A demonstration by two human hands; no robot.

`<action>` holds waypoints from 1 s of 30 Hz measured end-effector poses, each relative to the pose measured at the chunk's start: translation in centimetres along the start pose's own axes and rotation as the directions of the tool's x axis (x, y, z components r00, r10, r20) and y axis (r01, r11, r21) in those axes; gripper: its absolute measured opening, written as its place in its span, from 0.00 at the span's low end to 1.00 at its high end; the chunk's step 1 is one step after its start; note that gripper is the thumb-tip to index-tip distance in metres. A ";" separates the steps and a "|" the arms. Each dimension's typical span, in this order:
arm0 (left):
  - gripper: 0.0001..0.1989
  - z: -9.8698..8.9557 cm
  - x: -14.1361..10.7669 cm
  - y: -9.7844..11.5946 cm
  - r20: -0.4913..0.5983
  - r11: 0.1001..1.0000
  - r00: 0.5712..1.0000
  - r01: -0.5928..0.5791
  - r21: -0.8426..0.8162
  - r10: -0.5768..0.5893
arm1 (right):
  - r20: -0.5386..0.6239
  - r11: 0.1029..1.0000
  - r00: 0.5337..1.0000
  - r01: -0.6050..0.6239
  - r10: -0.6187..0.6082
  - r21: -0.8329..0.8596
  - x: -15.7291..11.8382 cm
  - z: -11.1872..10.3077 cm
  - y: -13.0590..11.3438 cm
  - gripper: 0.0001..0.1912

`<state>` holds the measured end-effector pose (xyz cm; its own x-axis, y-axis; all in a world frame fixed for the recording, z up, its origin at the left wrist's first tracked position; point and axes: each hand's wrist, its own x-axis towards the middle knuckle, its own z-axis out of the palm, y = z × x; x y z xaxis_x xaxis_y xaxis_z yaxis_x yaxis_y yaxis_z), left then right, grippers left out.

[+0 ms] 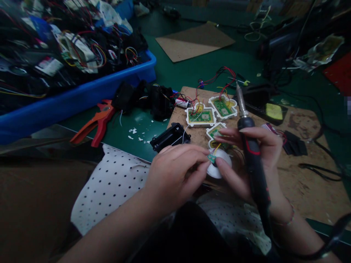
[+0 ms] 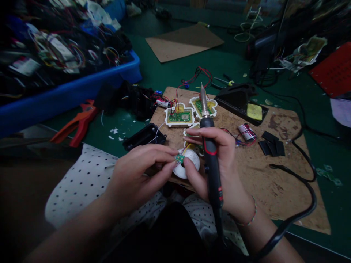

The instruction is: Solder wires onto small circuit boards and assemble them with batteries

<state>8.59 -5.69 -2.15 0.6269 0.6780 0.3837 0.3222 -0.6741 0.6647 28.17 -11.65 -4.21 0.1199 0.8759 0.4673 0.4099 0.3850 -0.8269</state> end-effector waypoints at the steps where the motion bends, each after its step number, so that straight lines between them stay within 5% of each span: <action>1: 0.03 0.0 0.0 -0.1 -0.003 1.000 1.000 0.001 -0.003 -0.001 | 0.007 1.000 1.000 0.000 0.000 0.024 0.0 0.0 0.0 0.42; 9: 0.03 -0.1 0.3 -0.3 -0.061 0.995 0.998 -0.016 -0.101 0.010 | -0.067 0.998 0.996 -0.065 0.066 0.023 0.4 0.3 -0.4 0.41; 23: 0.04 -0.1 0.8 -0.1 0.022 0.984 0.995 0.101 -0.145 -0.099 | -0.090 0.993 0.989 -0.120 0.119 -0.009 0.0 0.4 -0.4 0.42; 30: 0.04 -0.1 0.8 0.1 0.025 0.980 0.991 0.136 -0.145 -0.133 | -0.195 0.992 0.973 -0.126 0.122 -0.010 0.2 0.0 -0.7 0.44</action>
<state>9.04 -5.14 -1.71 0.5955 0.7545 0.2757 0.2979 -0.5262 0.7965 27.89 -11.71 -3.53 0.3426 0.8430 0.4148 0.4008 0.2682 -0.8760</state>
